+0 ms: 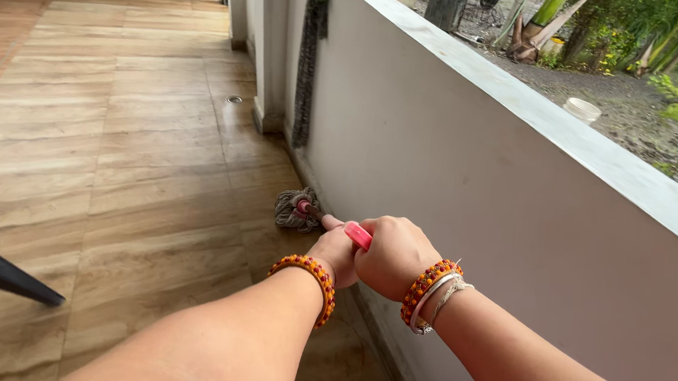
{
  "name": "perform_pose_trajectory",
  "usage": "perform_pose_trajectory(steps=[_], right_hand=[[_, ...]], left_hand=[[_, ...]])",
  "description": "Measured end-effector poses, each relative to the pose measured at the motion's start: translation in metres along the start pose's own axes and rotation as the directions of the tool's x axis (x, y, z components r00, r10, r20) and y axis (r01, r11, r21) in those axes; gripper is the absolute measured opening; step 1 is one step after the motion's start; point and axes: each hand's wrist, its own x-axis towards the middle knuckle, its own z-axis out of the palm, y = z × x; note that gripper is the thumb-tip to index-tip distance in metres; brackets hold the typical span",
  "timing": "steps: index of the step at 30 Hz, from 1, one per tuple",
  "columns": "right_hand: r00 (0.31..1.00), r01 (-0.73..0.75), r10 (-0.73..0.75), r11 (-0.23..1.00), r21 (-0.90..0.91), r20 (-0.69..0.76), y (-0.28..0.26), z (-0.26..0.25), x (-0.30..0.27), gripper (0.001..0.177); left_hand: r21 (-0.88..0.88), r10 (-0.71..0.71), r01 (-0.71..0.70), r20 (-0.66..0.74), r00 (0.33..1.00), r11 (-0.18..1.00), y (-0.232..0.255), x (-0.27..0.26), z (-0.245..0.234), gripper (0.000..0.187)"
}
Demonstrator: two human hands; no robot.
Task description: The person mops a tiled floor using a string mop with a pink handle. They move the mop back and forth across the surface, cleaning near the walls and around a dish rack.
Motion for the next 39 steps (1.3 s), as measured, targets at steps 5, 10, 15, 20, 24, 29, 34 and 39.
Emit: perform_pose_trajectory(steps=[5,10,15,20,24,29,34,39], right_hand=[[1.000,-0.004,0.004,1.000,-0.018,-0.009,-0.019,0.011,0.078,0.023],[0.998,-0.041,0.044,0.998,-0.052,0.049,-0.001,0.048,0.149,0.023],[0.990,-0.025,0.042,0.991,-0.128,0.136,0.022,0.086,0.208,0.027],[0.973,0.058,-0.017,0.983,-0.175,0.232,0.009,0.095,0.273,0.019],[0.971,0.113,-0.065,0.973,-0.203,0.229,0.000,0.084,0.343,0.022],[0.974,0.164,-0.128,0.967,-0.193,0.184,-0.017,0.066,0.447,0.022],[0.980,0.124,-0.093,0.976,-0.178,0.174,-0.014,0.042,0.528,0.025],[0.979,0.115,-0.097,0.989,-0.095,0.177,-0.009,0.034,0.570,0.023]], left_hand=[[0.086,-0.058,0.057,0.002,0.998,0.995,-0.031,0.044,-0.048,0.069],[0.118,-0.006,0.013,-0.066,0.998,0.993,-0.056,0.077,-0.077,0.075],[0.072,-0.072,0.073,-0.024,0.997,0.995,-0.073,0.103,-0.107,0.067],[0.130,-0.201,0.205,-0.043,0.979,0.970,-0.085,0.144,-0.153,0.069],[0.116,-0.230,0.241,-0.099,0.968,0.964,-0.080,0.187,-0.184,0.068],[0.115,-0.157,0.179,-0.179,0.971,0.977,-0.072,0.230,-0.200,0.064],[0.095,-0.220,0.234,-0.138,0.966,0.968,-0.068,0.243,-0.209,0.062],[0.062,-0.240,0.250,-0.130,0.962,0.966,-0.067,0.250,-0.211,0.062]])
